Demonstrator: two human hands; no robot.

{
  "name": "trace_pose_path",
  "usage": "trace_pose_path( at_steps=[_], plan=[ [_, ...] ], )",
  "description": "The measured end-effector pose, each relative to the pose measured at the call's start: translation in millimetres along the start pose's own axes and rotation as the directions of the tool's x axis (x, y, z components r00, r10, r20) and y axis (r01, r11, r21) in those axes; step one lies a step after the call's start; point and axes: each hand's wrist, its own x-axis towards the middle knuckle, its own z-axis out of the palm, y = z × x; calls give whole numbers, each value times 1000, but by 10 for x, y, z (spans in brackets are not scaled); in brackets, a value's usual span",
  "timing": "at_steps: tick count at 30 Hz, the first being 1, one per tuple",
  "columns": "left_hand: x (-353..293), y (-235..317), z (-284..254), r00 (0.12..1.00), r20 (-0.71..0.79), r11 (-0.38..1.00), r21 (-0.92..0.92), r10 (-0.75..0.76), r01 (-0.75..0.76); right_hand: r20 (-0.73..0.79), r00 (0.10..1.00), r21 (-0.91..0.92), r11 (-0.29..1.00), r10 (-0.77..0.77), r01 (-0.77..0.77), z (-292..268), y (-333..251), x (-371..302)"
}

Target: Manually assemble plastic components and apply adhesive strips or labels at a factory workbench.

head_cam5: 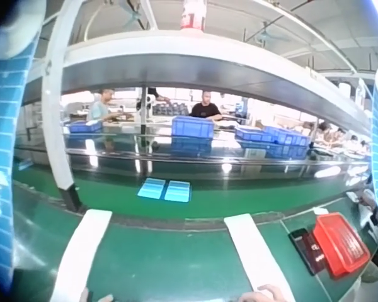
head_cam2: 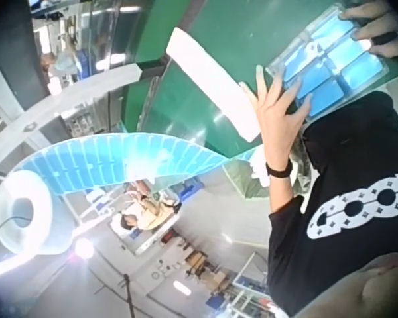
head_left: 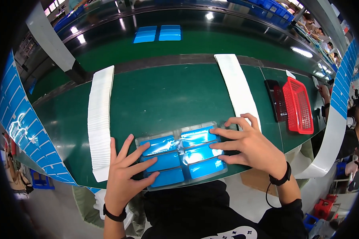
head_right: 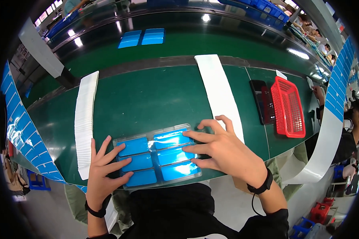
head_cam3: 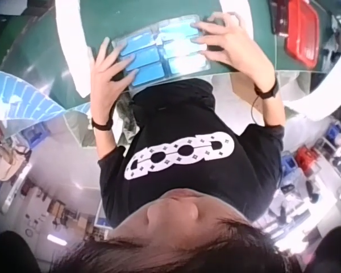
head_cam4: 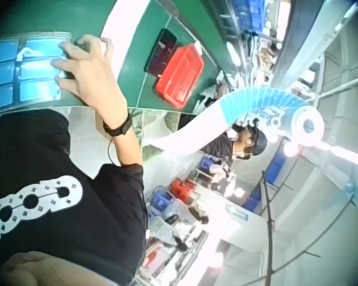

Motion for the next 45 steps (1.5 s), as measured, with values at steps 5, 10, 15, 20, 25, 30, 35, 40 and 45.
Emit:
trace_pose_path(
  at_steps=[5,10,15,20,25,30,35,40,45],
  plan=[
    [-101,-10,172,996,-90,984,-174,10,-26,-208,954,285,947,215,-151,71,-90,-16],
    [-229,140,394,991,-106,926,-375,-84,39,31,907,288,865,420,-411,212,-110,3],
    [-239,155,467,995,-82,951,-309,-52,24,188,870,612,638,455,-467,105,-115,19],
    [-268,106,526,996,-88,958,-287,-14,-12,97,904,757,559,416,-339,-217,-401,145],
    [-247,89,540,993,-57,888,-455,-103,66,-148,983,674,739,104,23,-491,-802,483],
    [-217,149,447,989,-126,917,-398,-76,20,-273,958,699,703,91,133,-753,-456,1003],
    [-196,125,430,988,-108,894,-446,-110,51,-435,606,756,635,666,-156,-1284,778,1075],
    [-211,21,448,988,-67,901,-423,-136,95,-218,656,684,593,723,-426,-1256,868,664],
    [-238,71,501,980,-187,879,-477,-73,-26,-65,858,153,855,509,-496,-1047,385,83]
  ],
)
